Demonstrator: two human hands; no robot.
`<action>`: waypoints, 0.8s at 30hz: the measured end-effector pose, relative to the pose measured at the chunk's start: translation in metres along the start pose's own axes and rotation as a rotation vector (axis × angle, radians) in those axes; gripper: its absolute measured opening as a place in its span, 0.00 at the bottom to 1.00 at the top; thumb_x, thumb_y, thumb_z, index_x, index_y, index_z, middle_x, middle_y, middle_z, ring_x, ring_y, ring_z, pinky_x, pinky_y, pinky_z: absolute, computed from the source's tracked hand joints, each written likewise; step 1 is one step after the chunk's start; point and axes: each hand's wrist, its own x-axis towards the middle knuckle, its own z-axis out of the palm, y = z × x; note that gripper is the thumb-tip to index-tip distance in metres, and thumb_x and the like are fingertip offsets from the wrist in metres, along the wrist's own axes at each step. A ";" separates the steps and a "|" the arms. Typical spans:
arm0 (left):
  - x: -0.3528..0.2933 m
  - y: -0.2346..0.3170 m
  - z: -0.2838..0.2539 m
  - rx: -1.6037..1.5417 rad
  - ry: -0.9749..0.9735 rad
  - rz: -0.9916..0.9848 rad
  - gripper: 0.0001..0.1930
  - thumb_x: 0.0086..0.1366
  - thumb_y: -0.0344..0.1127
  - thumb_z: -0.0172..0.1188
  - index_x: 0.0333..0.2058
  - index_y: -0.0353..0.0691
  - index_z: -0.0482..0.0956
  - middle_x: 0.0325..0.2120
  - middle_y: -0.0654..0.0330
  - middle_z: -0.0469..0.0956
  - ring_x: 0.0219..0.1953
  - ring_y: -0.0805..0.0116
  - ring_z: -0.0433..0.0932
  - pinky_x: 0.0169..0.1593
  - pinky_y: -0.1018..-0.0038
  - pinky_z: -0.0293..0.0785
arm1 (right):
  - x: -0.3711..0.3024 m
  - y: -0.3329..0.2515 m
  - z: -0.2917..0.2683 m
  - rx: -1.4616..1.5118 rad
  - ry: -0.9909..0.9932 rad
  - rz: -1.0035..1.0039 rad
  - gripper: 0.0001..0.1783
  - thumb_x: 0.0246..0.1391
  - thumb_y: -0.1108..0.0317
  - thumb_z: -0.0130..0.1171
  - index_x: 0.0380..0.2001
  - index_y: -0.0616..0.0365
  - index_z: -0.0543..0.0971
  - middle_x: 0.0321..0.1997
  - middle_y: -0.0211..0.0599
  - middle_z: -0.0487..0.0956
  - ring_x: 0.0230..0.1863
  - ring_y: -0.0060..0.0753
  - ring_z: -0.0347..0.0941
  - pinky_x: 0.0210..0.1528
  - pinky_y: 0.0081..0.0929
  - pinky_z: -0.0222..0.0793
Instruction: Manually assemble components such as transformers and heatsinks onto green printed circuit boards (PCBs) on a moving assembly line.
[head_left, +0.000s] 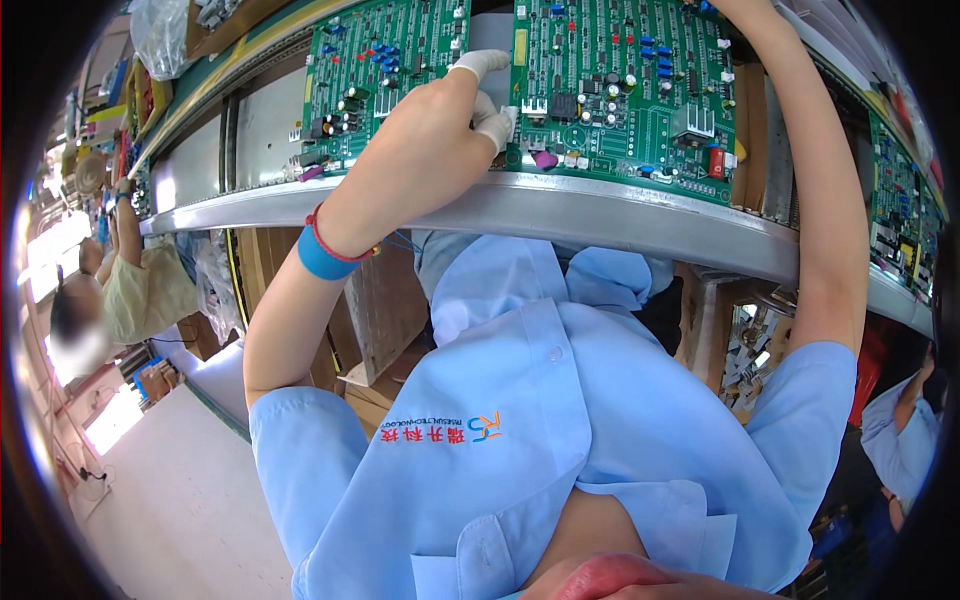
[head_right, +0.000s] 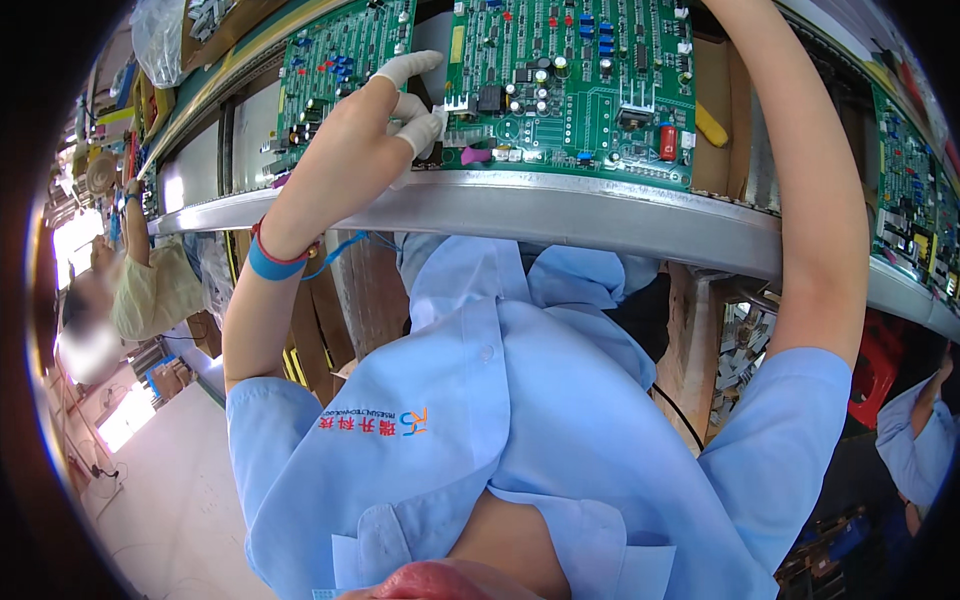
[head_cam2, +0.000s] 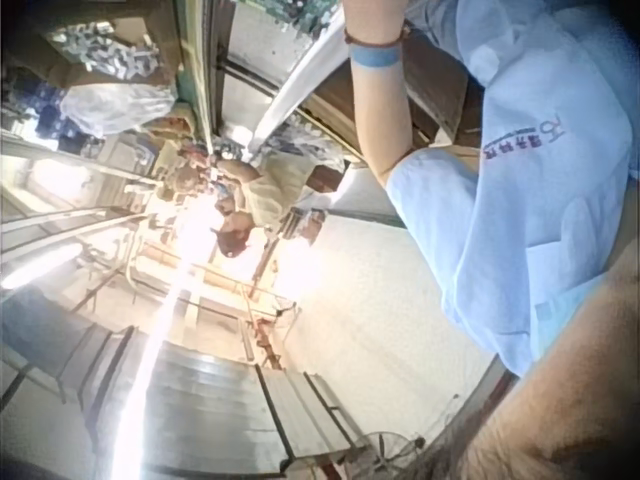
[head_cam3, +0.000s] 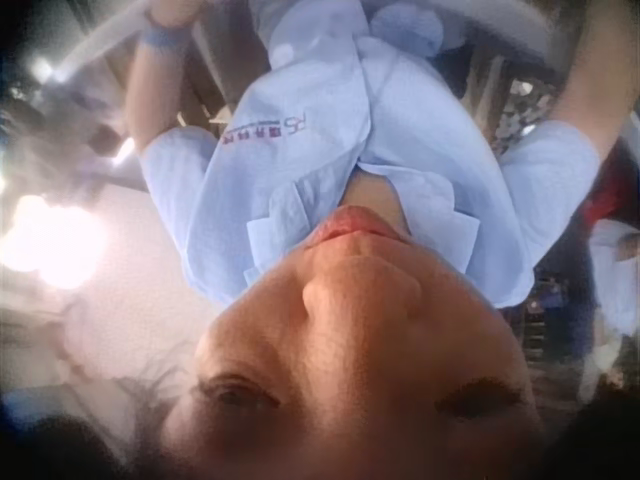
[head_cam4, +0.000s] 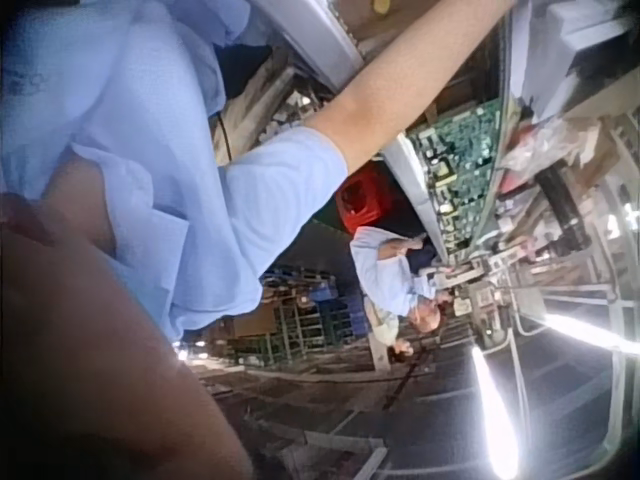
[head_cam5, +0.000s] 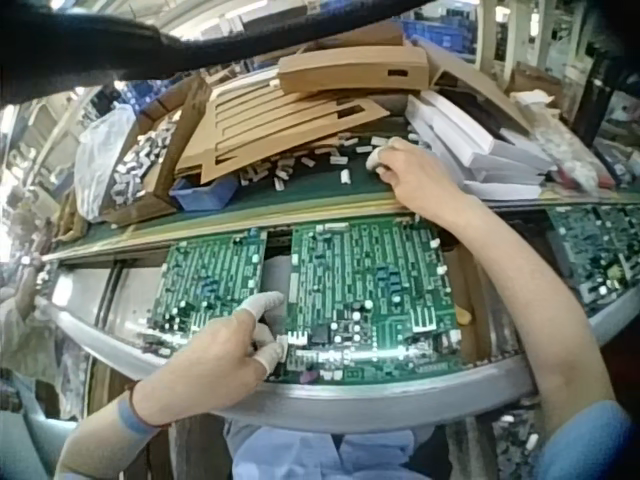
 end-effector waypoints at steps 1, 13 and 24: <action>0.003 -0.006 0.002 0.026 0.007 0.051 0.25 0.62 0.28 0.55 0.58 0.30 0.65 0.26 0.57 0.79 0.19 0.70 0.73 0.29 0.73 0.71 | 0.001 -0.001 -0.001 -0.016 -0.015 0.018 0.08 0.54 0.73 0.53 0.37 0.56 0.79 0.40 0.43 0.74 0.45 0.50 0.72 0.48 0.40 0.67; 0.012 0.008 -0.015 0.188 0.004 0.189 0.30 0.62 0.31 0.58 0.62 0.34 0.62 0.21 0.58 0.77 0.18 0.71 0.73 0.26 0.74 0.71 | 0.000 -0.004 -0.010 -0.021 -0.083 0.075 0.09 0.54 0.73 0.53 0.37 0.56 0.80 0.40 0.44 0.75 0.43 0.50 0.73 0.47 0.39 0.68; 0.168 -0.003 -0.047 0.755 0.577 0.164 0.17 0.62 0.43 0.58 0.25 0.31 0.82 0.24 0.45 0.80 0.30 0.49 0.81 0.35 0.60 0.77 | -0.005 0.003 -0.012 0.036 0.010 0.018 0.04 0.49 0.74 0.58 0.31 0.59 0.76 0.36 0.43 0.74 0.42 0.50 0.73 0.43 0.39 0.69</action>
